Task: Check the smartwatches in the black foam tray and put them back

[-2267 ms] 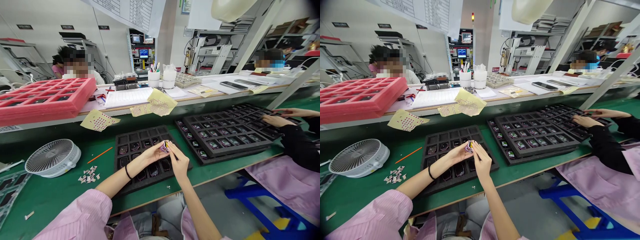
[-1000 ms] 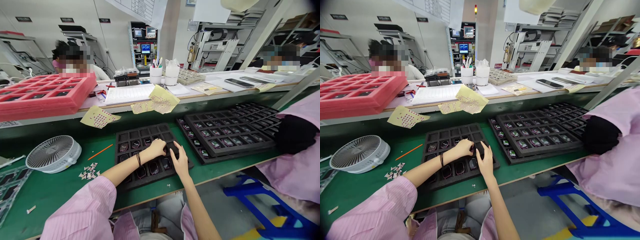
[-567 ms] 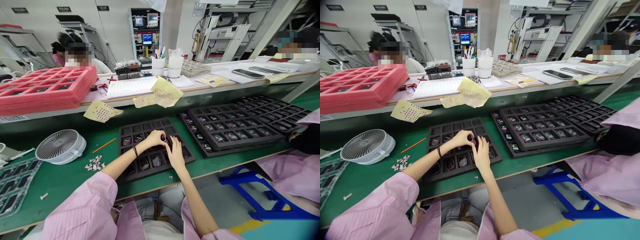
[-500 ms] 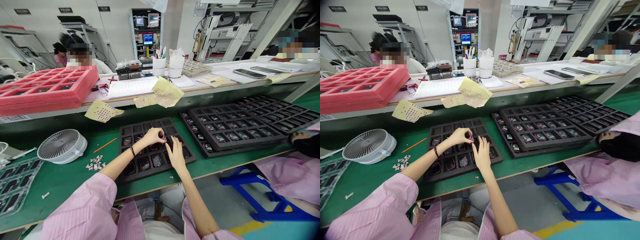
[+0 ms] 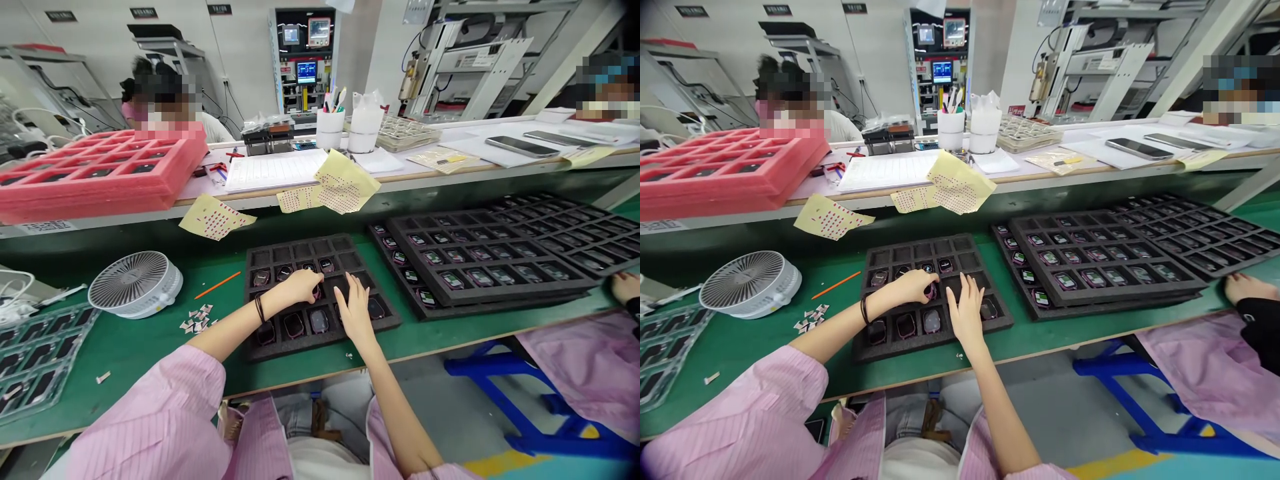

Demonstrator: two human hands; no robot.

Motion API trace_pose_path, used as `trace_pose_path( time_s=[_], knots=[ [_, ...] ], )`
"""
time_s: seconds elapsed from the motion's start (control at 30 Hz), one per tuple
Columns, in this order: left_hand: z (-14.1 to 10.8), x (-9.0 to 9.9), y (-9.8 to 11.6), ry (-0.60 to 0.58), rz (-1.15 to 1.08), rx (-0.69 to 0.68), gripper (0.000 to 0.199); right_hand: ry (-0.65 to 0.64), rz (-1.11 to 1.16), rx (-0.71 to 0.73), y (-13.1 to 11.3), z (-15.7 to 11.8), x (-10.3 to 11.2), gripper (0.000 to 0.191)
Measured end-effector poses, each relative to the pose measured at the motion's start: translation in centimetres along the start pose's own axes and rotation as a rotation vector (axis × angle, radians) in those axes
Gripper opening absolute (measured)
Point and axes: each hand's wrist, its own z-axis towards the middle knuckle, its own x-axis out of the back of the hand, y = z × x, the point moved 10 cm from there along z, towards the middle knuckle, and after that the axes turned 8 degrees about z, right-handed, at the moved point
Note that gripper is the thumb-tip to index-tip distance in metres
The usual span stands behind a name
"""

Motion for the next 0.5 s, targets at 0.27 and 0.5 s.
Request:
trace_pose_path(
  time_s=[0.27,0.5],
  knots=[
    [-0.2,-1.1,-1.0,0.010,0.100,-0.002,0.057,-0.031,0.064,-0.040,-1.0,-0.3,-0.8,0.058],
    [-2.5,1.6,-2.1,0.187,-0.017,-0.019,0.056,-0.145,0.512,-0.161,-2.1,0.8,-2.3,0.056]
  ],
)
